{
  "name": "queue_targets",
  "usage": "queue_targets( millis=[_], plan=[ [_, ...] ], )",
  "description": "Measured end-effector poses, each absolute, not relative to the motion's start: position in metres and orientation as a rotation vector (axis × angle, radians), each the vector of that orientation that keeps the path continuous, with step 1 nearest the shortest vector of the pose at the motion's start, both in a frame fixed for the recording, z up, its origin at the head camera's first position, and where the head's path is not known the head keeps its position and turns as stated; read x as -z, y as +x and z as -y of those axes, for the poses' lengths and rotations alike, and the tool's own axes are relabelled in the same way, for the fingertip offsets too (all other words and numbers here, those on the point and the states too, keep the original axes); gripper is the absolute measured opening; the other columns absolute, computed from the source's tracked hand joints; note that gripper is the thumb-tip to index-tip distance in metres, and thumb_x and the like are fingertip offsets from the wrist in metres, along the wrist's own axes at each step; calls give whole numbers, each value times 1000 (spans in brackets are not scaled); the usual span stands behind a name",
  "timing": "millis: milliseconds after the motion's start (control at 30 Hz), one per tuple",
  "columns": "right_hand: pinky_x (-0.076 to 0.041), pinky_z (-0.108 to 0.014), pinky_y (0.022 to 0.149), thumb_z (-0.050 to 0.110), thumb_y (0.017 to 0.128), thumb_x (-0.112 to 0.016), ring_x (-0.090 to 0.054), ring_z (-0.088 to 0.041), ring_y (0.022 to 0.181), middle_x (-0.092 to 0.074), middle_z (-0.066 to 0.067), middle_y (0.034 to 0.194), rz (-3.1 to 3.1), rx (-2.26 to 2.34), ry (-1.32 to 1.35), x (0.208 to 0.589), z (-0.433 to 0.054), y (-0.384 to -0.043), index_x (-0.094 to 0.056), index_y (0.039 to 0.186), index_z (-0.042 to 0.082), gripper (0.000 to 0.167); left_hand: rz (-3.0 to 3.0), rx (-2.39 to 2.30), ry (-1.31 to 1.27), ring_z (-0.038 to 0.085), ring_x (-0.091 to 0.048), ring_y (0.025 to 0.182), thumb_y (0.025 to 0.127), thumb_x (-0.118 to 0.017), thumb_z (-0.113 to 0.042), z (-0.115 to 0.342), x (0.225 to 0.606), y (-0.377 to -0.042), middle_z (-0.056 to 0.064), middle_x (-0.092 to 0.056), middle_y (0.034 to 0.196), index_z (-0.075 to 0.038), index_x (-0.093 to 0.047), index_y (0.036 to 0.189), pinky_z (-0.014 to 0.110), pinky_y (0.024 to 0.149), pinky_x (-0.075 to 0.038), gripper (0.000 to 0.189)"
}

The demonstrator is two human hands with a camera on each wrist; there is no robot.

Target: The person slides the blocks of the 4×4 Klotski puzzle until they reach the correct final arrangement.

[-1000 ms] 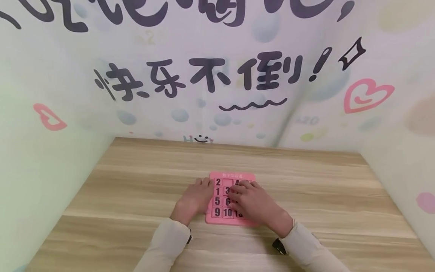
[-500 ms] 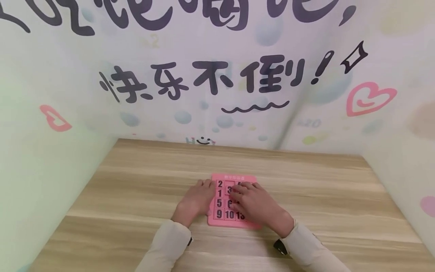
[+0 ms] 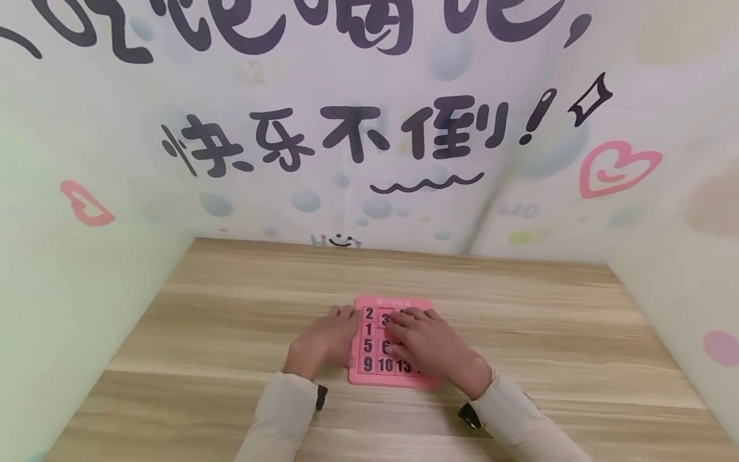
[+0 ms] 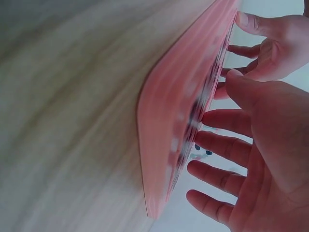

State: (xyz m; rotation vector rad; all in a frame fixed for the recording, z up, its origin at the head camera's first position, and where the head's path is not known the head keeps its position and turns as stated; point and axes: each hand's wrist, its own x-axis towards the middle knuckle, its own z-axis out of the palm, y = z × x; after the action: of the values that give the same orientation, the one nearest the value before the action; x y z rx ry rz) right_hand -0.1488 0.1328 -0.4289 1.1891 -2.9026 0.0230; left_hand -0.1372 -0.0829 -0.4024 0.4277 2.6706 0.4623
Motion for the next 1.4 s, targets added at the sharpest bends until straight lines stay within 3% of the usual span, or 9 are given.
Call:
queue_targets(
  millis=[233,400,733,1400],
  plan=[
    [-44,-53,107,46,100,-53,-51,-29,132,-57,-6,142,2915,-19,1185,430,-130,-150,-63,133,15,46,-2613,-554,385,36,-26,148,88,-74,-20,90,403,-136,14,-32,159,-5,-34,154,49,120,-29,78],
    [-45,-52,107,47,99,-54,-51,-28,131,-57,-5,141,2922,-16,1161,430,-128,-153,-64,132,16,46,-2646,-607,385,35,-32,143,85,-78,-14,89,404,-136,15,-37,155,-2,-37,151,48,119,-32,79],
    [-42,-54,109,47,101,-52,-50,-31,133,-55,-8,144,2945,-47,1152,429,-130,-156,-61,135,14,49,-2645,-675,335,35,-32,144,82,-79,-10,86,406,-136,15,-36,156,-3,-37,152,50,118,-32,82],
    [-44,-53,108,47,99,-54,-50,-29,134,-55,-7,145,2908,-27,1161,435,-131,-153,-62,134,18,46,-2649,-653,360,34,-37,139,80,-81,-11,87,403,-135,15,-40,152,-1,-39,150,49,115,-37,83]
  ],
)
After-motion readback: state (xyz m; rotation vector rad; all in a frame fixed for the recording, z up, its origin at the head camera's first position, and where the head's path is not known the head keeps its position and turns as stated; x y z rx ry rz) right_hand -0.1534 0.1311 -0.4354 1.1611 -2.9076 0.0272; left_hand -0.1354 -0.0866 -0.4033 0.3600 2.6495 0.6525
